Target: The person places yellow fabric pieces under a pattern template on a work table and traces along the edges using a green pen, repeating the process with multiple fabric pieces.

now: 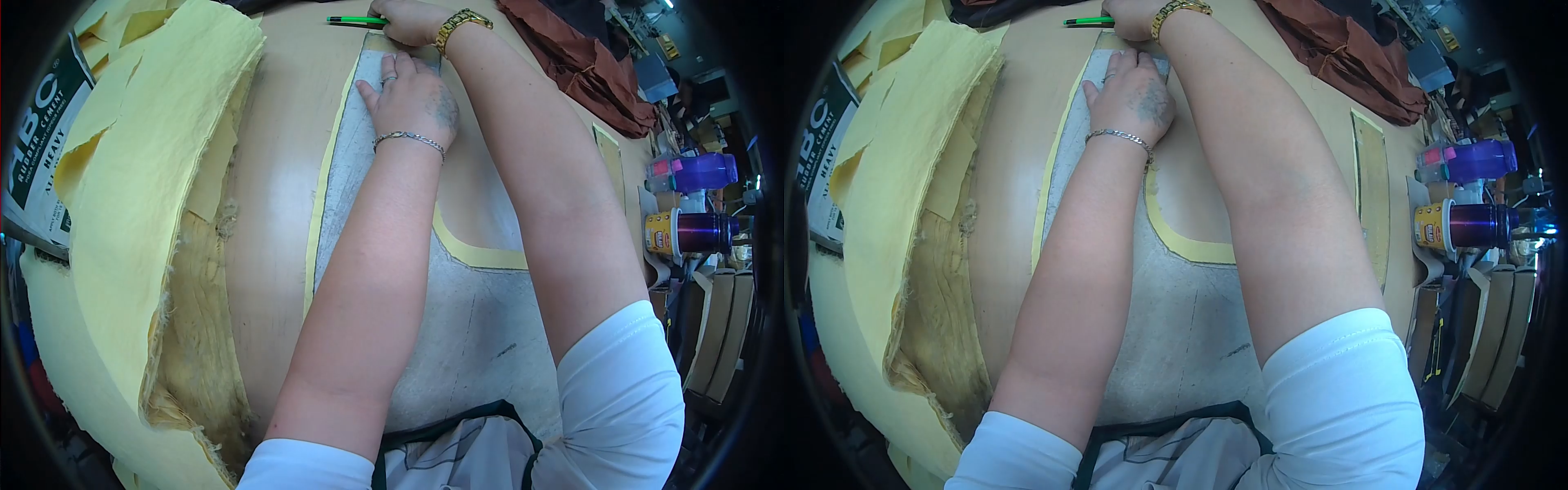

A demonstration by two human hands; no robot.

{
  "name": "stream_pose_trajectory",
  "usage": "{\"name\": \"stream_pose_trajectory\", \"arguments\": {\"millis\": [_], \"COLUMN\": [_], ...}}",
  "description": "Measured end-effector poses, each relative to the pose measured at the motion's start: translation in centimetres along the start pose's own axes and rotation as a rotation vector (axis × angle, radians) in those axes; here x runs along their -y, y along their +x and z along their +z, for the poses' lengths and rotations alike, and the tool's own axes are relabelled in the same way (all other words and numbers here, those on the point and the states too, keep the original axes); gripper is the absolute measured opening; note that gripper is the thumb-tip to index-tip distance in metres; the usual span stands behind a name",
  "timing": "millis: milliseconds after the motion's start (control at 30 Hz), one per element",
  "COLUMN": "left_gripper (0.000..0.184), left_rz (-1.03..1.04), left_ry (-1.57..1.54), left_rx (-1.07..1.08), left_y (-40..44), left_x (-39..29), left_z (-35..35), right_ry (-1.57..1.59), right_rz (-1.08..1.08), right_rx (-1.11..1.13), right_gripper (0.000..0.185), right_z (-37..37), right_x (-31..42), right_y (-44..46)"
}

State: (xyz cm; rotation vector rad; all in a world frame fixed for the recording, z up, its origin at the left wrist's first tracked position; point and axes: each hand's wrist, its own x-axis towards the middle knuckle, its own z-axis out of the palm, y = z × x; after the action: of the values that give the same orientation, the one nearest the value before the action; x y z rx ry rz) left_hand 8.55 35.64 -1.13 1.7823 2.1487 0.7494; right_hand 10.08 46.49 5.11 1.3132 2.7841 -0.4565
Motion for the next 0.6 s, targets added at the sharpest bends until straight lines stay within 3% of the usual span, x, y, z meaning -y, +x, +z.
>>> {"name": "stream_pose_trajectory", "arguments": {"millis": [133,433,533,600], "left_gripper": [0.045,0.046,0.044,0.045], "left_rz": [-0.012,0.004,-0.001,-0.010], "left_ry": [0.068,0.091,0.079,0.073], "left_rx": [-0.060,0.033,-0.014,0.001], "left_y": [0.1,0.4,0.2,0.3], "left_x": [0.0,0.5,0.6,0.5], "left_z": [0.4,-0.3,-0.1,-0.3], "right_ry": [0.006,0.048,0.416,0.506], "right_rz": [-0.001,-0.106,0.240,0.269], "right_rx": [-0.019,-0.139,-0.281,-0.480], "right_gripper": [0.029,0.023,0.019,0.019], "right_z": [0.3,0.8,-0.1,1.7], "right_x": [-0.3,-3.4,-4.5,-8.2], "right_y": [0.1,1.2,-1.7,-1.7]}}
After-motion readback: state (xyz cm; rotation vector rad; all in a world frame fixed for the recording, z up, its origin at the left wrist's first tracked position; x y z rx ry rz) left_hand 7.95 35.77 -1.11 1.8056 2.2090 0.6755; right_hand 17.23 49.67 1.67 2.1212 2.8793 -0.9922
